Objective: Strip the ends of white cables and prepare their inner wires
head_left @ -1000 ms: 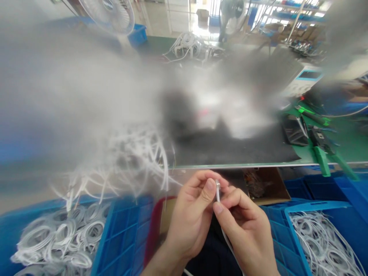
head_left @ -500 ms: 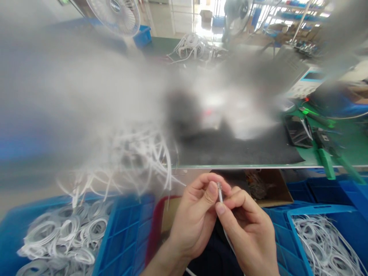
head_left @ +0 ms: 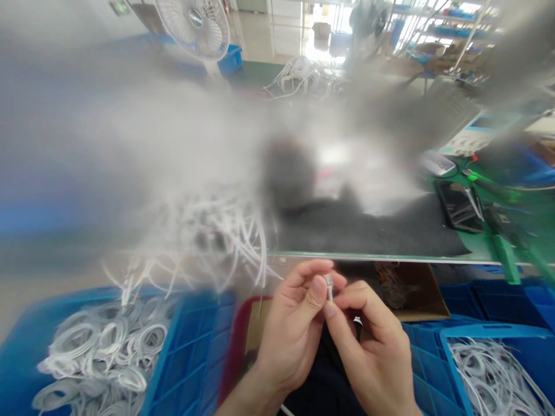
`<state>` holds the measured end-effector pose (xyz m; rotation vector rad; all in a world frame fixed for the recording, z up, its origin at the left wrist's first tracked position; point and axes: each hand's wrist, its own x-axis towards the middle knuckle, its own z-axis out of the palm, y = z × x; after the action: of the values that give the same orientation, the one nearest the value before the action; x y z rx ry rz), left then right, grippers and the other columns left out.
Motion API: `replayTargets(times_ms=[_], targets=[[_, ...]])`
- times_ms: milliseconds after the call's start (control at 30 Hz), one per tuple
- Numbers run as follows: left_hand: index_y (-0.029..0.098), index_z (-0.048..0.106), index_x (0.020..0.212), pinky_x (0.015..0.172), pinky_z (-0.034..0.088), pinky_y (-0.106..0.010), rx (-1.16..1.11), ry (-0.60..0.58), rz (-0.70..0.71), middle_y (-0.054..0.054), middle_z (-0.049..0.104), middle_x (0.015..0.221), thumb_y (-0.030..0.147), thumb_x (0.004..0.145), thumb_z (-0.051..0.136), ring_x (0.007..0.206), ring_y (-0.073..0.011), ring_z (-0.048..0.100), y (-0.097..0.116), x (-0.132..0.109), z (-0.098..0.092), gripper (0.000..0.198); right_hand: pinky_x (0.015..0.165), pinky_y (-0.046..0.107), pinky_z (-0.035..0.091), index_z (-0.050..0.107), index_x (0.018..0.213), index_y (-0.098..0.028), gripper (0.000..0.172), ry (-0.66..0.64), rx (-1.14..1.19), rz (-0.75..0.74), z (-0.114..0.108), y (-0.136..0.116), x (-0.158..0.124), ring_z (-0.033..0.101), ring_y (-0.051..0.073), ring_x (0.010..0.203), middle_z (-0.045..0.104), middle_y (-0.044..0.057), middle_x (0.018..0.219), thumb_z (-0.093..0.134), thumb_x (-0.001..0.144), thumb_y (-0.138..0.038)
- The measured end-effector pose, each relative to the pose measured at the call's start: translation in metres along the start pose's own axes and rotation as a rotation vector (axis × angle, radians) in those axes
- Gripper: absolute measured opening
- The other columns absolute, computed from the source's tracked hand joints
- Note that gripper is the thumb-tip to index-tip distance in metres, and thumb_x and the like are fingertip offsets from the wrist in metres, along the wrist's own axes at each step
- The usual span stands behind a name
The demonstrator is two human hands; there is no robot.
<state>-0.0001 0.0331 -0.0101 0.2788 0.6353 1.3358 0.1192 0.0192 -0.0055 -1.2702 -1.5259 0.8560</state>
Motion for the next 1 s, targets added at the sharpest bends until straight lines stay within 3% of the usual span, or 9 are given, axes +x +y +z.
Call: replayTargets(times_ms=[100,200,300,433,600,1000], targets=[[0.025,0.077,0.128,0.095,0.058,-0.032,0.034,0.069,0.059,-0.008,0.079,0.111,0.037,0.099,0.082,0.1,-0.0194,0.072,0.002,0.002,-0.007,0.032,0.061,0.023,0.045,0.066,0.092,-0.023,0.013,-0.033,-0.029,-0.07,0.001,-0.001,0.008,0.057,0.011,0.067,0.065,-0.003,0.083,0.07,0.101,-0.014],[0.021,0.076,0.127,0.096,0.055,-0.033,0.134,0.141,0.111,-0.011,0.077,0.119,0.041,0.106,0.071,0.104,-0.0214,0.07,-0.003,0.003,-0.02,0.03,0.065,0.025,0.047,0.071,0.094,-0.022,0.01,-0.069,-0.028,-0.046,0.007,-0.001,0.026,0.059,0.012,0.07,0.069,-0.001,0.087,0.069,0.103,-0.019],[0.016,0.077,0.106,0.085,0.05,-0.028,0.333,0.203,0.123,-0.009,0.075,0.103,0.045,0.108,0.067,0.093,-0.0191,0.065,-0.013,-0.004,-0.035,0.03,0.063,0.027,0.048,0.075,0.097,-0.021,0.013,-0.101,0.087,0.124,0.018,0.0,0.055,0.061,0.014,0.067,0.07,0.0,0.082,0.069,0.104,-0.031],[0.014,0.075,0.092,0.068,0.044,-0.026,0.529,0.199,0.046,-0.006,0.071,0.082,0.048,0.107,0.067,0.071,-0.0144,0.056,-0.022,-0.019,-0.046,0.038,0.049,0.024,0.037,0.078,0.092,-0.017,0.025,-0.17,0.345,0.392,0.039,0.006,0.093,0.047,0.01,0.052,0.065,-0.003,0.066,0.078,0.094,-0.042],[0.015,0.075,0.103,0.059,0.046,-0.023,0.447,0.161,-0.015,-0.005,0.071,0.082,0.048,0.108,0.065,0.064,-0.0123,0.06,-0.021,-0.019,-0.047,0.035,0.046,0.023,0.035,0.079,0.089,-0.015,0.022,-0.155,0.432,0.472,0.058,0.019,0.117,0.046,0.008,0.049,0.074,0.003,0.077,0.074,0.087,-0.036],[0.014,0.074,0.1,0.056,0.051,-0.02,0.333,0.16,-0.045,-0.004,0.071,0.082,0.045,0.108,0.067,0.061,-0.0104,0.063,-0.016,-0.007,-0.046,0.033,0.049,0.025,0.037,0.079,0.085,-0.015,0.02,-0.089,0.345,0.485,0.068,0.018,0.124,0.047,0.011,0.049,0.065,-0.002,0.061,0.074,0.084,-0.034]])
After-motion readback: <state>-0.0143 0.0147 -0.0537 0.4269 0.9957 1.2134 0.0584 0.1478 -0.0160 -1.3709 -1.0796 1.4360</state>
